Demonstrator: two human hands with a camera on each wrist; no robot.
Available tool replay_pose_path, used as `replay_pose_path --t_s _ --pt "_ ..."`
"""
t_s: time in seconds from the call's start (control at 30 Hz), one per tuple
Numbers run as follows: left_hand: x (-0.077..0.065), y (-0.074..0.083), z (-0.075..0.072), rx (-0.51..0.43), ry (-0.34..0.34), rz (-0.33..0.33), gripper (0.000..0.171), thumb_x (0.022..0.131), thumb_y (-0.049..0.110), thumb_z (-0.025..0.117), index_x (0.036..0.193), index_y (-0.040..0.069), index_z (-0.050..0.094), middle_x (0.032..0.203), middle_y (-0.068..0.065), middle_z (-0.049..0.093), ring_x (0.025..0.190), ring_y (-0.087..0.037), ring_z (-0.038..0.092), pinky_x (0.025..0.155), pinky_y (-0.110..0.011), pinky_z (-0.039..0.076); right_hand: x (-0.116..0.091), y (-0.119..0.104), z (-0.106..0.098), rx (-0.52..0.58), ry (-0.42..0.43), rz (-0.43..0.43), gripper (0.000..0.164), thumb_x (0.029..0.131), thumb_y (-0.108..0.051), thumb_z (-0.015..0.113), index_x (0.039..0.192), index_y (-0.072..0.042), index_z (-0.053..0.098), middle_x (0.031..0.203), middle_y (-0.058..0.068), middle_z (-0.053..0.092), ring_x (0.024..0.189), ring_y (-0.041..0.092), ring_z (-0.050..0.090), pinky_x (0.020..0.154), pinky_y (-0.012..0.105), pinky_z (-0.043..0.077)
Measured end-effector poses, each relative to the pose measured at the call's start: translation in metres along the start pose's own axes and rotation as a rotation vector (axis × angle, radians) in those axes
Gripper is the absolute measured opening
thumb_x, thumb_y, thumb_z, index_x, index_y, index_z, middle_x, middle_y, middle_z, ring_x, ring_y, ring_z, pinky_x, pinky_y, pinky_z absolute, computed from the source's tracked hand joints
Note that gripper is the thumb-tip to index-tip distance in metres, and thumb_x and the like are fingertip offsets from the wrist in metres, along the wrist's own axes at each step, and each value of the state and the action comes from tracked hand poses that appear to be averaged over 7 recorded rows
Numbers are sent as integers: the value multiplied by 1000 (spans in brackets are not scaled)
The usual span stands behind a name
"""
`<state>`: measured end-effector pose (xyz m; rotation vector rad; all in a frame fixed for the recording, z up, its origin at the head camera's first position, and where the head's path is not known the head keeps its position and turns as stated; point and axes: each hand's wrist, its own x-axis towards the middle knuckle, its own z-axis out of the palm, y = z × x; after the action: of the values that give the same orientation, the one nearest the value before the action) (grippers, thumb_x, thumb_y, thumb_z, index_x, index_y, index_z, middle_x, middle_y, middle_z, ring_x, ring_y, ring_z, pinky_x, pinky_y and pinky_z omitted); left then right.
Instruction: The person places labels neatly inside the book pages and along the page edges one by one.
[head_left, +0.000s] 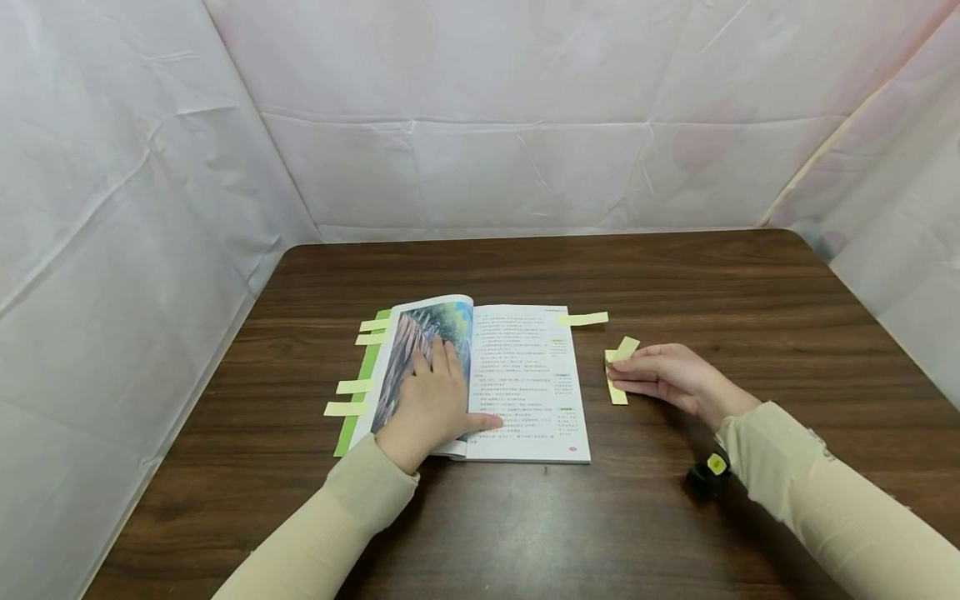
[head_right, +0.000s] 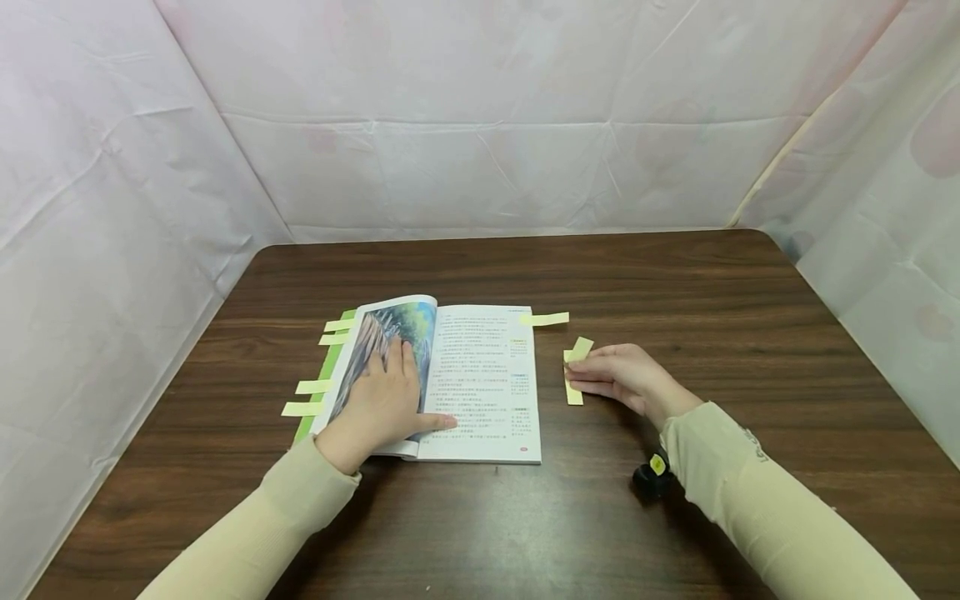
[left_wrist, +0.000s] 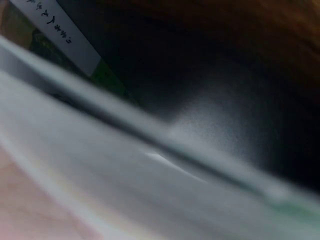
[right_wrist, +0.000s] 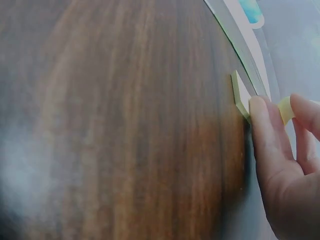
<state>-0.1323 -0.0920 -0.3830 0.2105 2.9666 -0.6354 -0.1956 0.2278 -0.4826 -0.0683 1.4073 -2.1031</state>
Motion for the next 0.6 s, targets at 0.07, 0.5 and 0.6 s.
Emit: replay_pose_path --t_s 0.07,0.5,0.6 --pt "0 0 0 7 -7 -1 134 70 91 51 151 -11 25 158 -31 25 137 -55 36 94 -52 51 -1 1 -1 5 5 -6 9 93 3 63 96 -2 69 98 8 76 94 15 73 88 32 56" --pt "1 0 -1 25 -30 -5 134 70 92 49 152 -11 23 158 -31 24 138 -54 36 96 -52 50 -4 -3 -5 -33 34 -15 12 93 2 63 94 -4 73 95 4 77 91 13 73 85 30 57" --pt "1 0 -1 23 -31 -7 134 70 92 49 152 -11 23 158 -31 24 138 -54 36 96 -52 50 -4 -3 -4 -53 40 -16 12 93 1 63 93 -6 73 94 3 77 90 11 73 84 29 57"
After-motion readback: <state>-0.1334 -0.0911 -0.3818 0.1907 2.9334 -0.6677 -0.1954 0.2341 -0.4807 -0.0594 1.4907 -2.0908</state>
